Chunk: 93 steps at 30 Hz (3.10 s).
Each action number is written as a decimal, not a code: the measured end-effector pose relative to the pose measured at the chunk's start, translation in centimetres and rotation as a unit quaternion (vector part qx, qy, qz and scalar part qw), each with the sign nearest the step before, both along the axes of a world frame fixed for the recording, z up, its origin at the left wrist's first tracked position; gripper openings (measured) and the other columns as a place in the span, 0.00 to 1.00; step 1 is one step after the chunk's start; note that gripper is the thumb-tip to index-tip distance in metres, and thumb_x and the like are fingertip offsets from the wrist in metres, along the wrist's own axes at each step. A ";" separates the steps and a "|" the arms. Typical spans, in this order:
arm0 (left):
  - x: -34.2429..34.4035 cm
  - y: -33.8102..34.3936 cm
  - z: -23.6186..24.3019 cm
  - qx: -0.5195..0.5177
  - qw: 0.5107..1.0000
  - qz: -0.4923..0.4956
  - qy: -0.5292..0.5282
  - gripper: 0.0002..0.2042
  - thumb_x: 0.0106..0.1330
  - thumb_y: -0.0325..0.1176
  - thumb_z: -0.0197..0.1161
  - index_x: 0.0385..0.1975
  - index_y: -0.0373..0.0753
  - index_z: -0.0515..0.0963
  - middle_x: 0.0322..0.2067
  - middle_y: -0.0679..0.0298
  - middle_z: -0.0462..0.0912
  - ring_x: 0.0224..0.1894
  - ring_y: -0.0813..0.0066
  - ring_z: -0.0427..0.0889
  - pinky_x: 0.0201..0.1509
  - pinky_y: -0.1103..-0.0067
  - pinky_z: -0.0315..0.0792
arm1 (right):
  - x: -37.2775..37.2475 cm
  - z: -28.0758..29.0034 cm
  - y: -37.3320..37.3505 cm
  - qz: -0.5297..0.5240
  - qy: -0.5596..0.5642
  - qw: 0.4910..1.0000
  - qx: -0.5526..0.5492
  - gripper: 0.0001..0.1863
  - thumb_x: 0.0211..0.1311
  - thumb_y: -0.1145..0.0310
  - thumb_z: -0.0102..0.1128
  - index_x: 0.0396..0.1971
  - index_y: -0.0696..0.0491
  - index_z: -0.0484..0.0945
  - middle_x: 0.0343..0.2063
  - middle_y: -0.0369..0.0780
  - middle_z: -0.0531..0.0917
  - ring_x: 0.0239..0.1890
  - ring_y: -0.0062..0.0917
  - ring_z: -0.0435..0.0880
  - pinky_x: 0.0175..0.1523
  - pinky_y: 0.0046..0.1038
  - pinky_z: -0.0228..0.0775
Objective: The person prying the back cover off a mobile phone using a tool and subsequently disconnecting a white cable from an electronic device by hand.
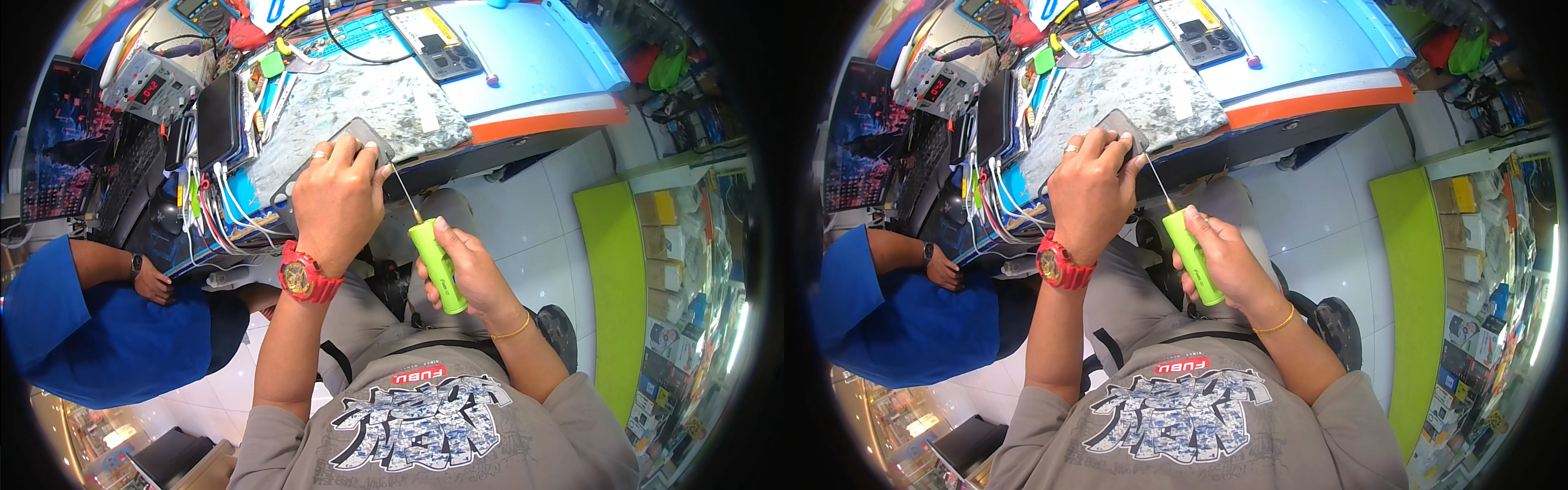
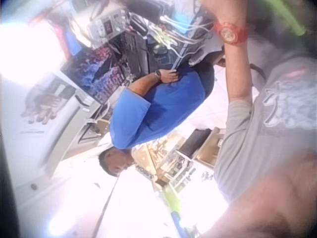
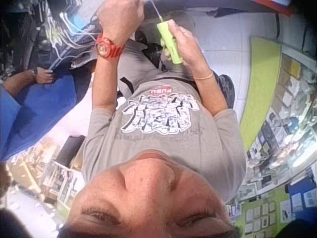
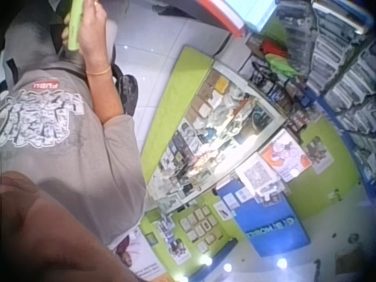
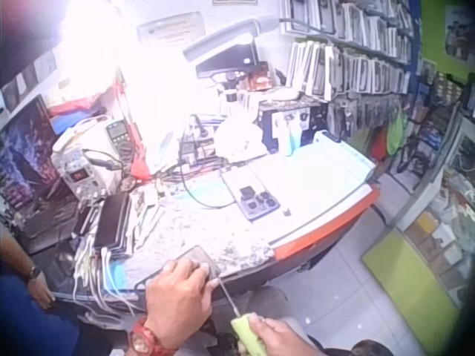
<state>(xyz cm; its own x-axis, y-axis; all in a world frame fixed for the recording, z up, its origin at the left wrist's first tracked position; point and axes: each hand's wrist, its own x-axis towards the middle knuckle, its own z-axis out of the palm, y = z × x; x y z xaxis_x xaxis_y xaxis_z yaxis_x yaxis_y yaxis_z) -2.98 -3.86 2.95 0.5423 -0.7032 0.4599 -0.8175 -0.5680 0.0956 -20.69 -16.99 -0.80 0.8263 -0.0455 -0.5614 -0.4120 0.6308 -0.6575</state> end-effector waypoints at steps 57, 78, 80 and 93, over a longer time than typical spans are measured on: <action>1.0 1.0 0.6 -0.003 0.997 -0.058 0.056 0.11 0.66 0.30 0.76 0.47 0.38 0.90 0.46 0.60 0.89 0.53 0.54 0.88 0.52 0.64 0.83 | -0.3 -0.4 -1.2 0.022 -0.009 1.000 0.011 0.31 0.90 0.40 0.44 0.58 0.57 0.79 0.28 0.38 0.83 0.18 0.19 0.82 0.21 0.24 0.78; 2.2 2.0 0.4 0.007 0.992 -0.108 0.057 0.14 0.64 0.29 0.76 0.50 0.39 0.89 0.49 0.59 0.88 0.55 0.53 0.88 0.59 0.64 0.82 | -0.1 -0.3 -1.5 0.031 -0.012 0.999 0.018 0.27 0.89 0.41 0.47 0.46 0.54 0.77 0.27 0.38 0.83 0.17 0.20 0.82 0.22 0.25 0.77; 2.5 2.0 0.3 0.004 0.992 -0.120 0.024 0.14 0.63 0.29 0.77 0.49 0.39 0.89 0.47 0.62 0.87 0.53 0.54 0.88 0.53 0.65 0.84 | -0.1 -0.3 -1.5 0.032 -0.011 0.999 0.017 0.28 0.89 0.41 0.47 0.46 0.54 0.77 0.27 0.38 0.83 0.17 0.19 0.82 0.22 0.25 0.77; 2.6 2.1 0.7 0.017 0.989 -0.121 0.082 0.14 0.66 0.26 0.75 0.51 0.37 0.89 0.52 0.58 0.89 0.60 0.50 0.87 0.63 0.61 0.81 | -0.1 -0.6 -1.9 0.045 -0.009 0.999 0.001 0.32 0.89 0.39 0.44 0.57 0.56 0.80 0.28 0.38 0.84 0.18 0.18 0.83 0.20 0.23 0.77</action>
<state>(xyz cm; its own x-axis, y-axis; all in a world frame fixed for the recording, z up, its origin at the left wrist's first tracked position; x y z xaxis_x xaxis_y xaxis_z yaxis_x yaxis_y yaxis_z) -0.39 -1.72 3.61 0.4221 -0.8350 0.3529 -0.9048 -0.3636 0.2219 -20.78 -18.90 -1.41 0.8372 0.0294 -0.5461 -0.4544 0.5931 -0.6646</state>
